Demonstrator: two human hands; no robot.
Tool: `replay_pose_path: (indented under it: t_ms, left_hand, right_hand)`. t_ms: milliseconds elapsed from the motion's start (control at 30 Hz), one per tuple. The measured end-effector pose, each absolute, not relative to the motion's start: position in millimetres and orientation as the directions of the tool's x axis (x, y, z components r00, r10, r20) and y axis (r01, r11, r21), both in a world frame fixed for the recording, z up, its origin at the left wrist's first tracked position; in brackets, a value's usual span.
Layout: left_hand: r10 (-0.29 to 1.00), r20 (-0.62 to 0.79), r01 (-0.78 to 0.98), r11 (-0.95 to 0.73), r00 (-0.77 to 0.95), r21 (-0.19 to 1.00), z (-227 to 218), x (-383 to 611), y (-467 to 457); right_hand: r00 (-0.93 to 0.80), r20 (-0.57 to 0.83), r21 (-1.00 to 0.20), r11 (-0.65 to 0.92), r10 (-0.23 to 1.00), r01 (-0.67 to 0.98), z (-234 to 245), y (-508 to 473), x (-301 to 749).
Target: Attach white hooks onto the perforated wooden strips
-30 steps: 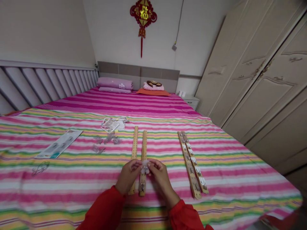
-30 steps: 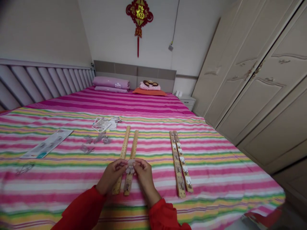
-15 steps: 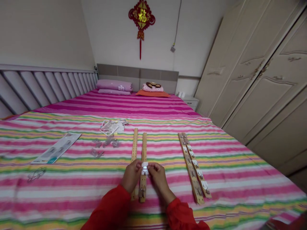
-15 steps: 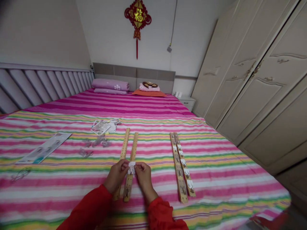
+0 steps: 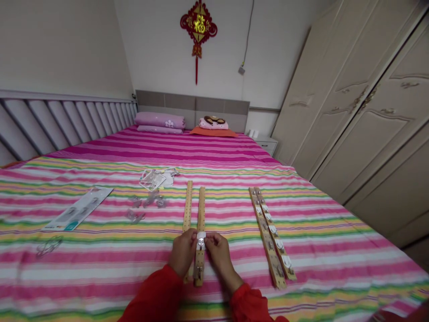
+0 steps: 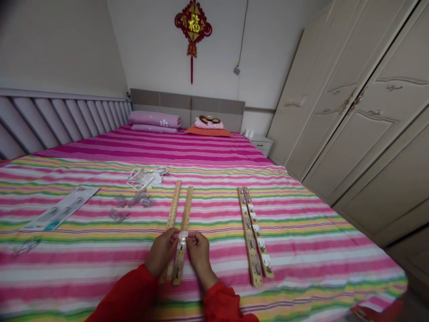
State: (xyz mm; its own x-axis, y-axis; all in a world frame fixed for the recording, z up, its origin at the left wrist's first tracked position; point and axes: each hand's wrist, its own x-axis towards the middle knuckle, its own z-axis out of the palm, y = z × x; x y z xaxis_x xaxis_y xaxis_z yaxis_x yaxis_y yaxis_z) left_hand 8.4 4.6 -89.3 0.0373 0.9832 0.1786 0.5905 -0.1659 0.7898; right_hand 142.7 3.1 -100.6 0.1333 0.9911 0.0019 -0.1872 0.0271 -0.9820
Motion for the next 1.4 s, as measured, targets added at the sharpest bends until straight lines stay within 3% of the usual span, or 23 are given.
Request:
replay_pose_path:
  t_ms: [567,933,1267,1400]
  left_hand:
    - [0.961,0.264,0.692,-0.244,0.08,0.679,-86.8,12.4,-5.1]
    - [0.942,0.329,0.856,-0.223,0.066,0.466,-86.5,11.3,-14.9]
    - [0.969,0.236,0.867,-0.184,0.079,0.464,-86.9,9.3,-15.8]
    - [0.962,0.259,0.846,-0.208,0.086,0.492,-94.1,8.0,-15.5]
  right_hand:
    - [0.109,0.021,-0.981,0.041,0.994,-0.189,-118.9,9.2,141.4]
    - [0.163,-0.008,-0.982,0.022,0.987,-0.186,-123.5,9.3,140.9]
    - [0.201,-0.029,-0.972,0.019,0.979,-0.235,-122.5,11.3,139.8]
    - [0.197,-0.047,-0.974,-0.001,0.979,-0.227,-122.6,13.6,140.3]
